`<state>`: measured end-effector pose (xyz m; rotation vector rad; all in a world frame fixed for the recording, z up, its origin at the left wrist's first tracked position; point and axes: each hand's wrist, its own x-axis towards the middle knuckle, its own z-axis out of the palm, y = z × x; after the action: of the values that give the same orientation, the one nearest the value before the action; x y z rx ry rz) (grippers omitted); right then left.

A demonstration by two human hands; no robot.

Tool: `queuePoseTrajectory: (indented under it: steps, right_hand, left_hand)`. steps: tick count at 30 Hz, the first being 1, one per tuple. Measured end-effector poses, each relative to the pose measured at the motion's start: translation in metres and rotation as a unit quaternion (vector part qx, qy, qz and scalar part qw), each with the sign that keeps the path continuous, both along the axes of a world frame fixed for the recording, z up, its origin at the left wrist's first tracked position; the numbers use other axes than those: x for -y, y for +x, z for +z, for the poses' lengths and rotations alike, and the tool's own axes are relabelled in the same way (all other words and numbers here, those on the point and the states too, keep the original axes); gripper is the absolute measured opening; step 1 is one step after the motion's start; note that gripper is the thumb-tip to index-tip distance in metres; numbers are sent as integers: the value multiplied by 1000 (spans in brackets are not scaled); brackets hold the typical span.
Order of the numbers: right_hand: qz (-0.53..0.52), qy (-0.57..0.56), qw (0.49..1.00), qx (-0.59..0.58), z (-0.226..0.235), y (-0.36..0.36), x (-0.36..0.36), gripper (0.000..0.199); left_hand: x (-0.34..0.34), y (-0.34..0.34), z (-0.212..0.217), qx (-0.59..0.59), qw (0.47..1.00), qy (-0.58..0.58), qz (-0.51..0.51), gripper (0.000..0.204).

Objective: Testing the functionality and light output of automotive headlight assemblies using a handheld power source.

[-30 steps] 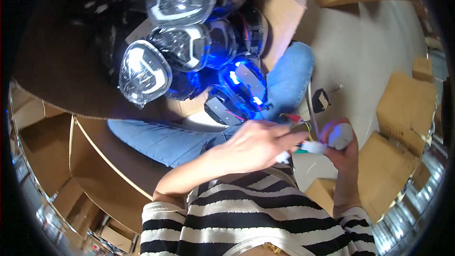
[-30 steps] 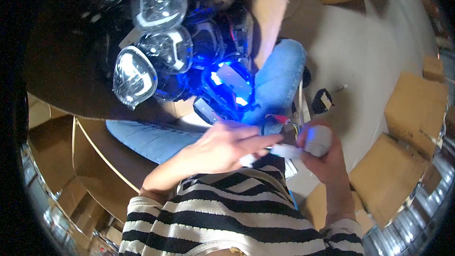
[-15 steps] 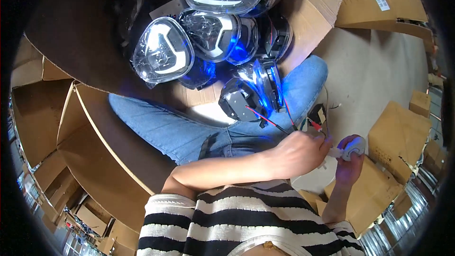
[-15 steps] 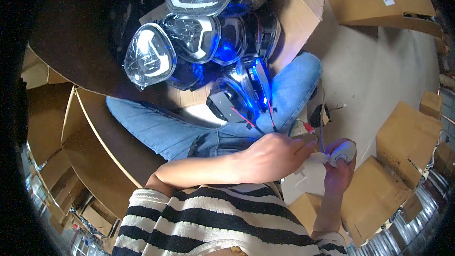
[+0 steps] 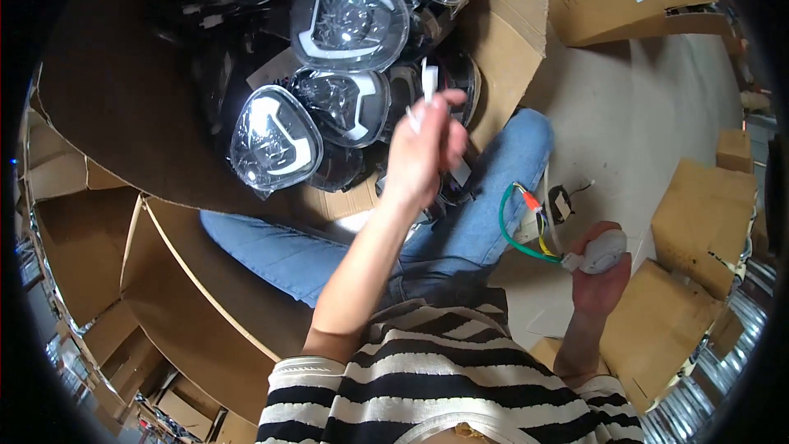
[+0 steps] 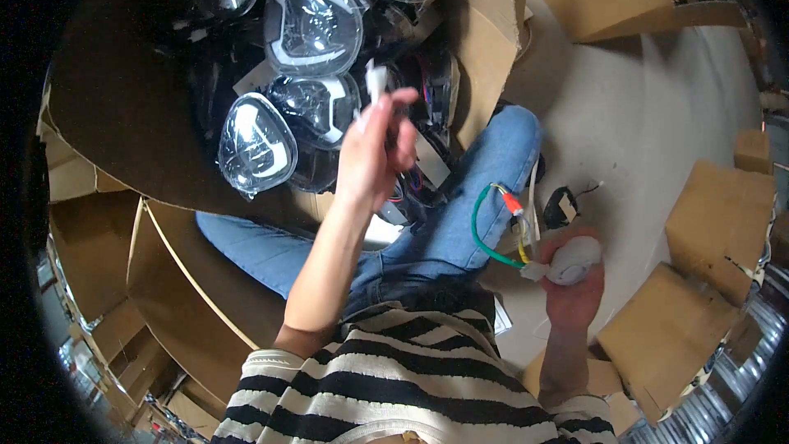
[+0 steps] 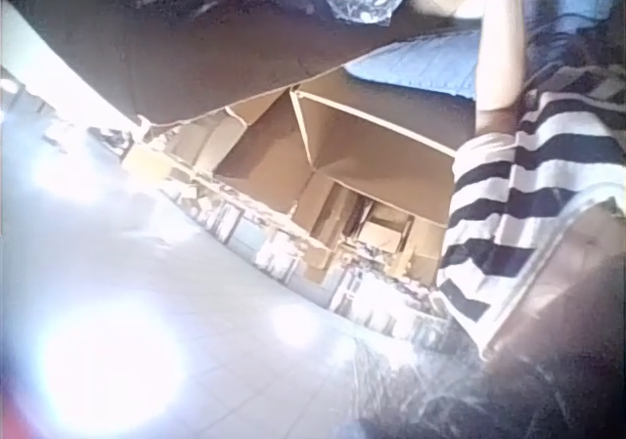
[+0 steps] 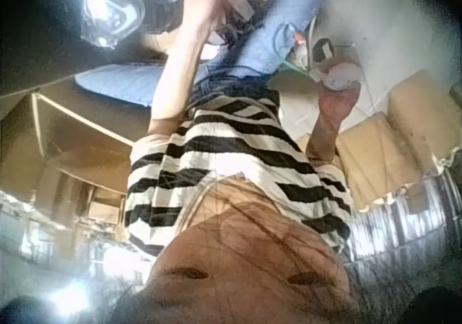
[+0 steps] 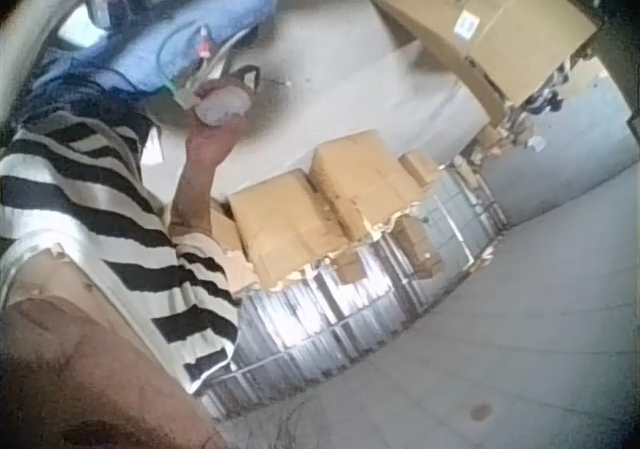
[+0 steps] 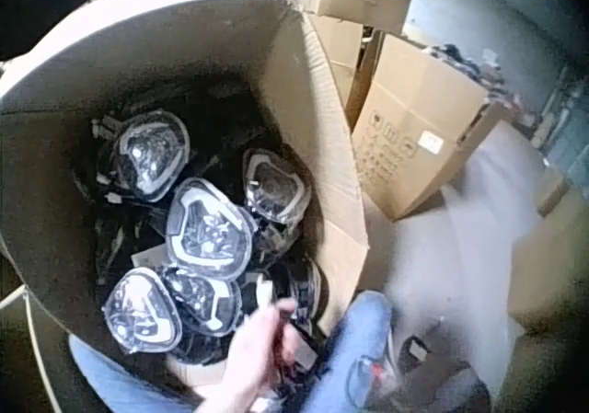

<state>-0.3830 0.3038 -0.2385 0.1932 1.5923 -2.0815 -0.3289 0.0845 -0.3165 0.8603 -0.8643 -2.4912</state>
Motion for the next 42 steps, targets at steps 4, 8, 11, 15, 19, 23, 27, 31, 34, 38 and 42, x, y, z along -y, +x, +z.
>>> queuePoseTrajectory:
  steps: [4,8,11,15,19,23,27,31,34,38,42]
  right_hand:
    - [137,-53,988,-37,-9,-1,-2,40]
    - [217,34,969,-114,-16,1,-6,39]
    - [219,56,967,-117,-19,4,-4,40]
    - [221,-17,975,-23,-15,2,1,37]
    - [216,18,976,-23,-9,4,10,39]
    - [258,63,963,-49,-12,3,15,25]
    - [312,57,946,-74,-12,7,22,34]
    - [304,89,947,-48,-10,11,31,33]
    - [339,106,930,-91,-12,10,32,33]
    - [343,120,923,-128,-14,15,32,34]
    - [326,87,931,-140,-12,19,29,34]
  left_hand:
    - [32,-46,-52,71,996,-37,28,15]
    - [37,-73,-89,189,981,-40,23,22]
    - [35,-86,-107,268,962,-21,-41,16]
    - [41,-85,-112,239,969,-14,-59,16]
    - [10,-65,-94,195,962,-183,-58,18]
    - [-6,-25,-78,220,885,-409,-18,16]
    - [-10,4,-52,207,801,-560,-33,12]
    - [-12,24,-31,177,737,-652,-30,16]
    - [-8,31,-24,123,712,-691,12,27]
    - [-17,39,8,38,706,-707,21,44]
    - [-31,52,12,-2,765,-644,5,46]
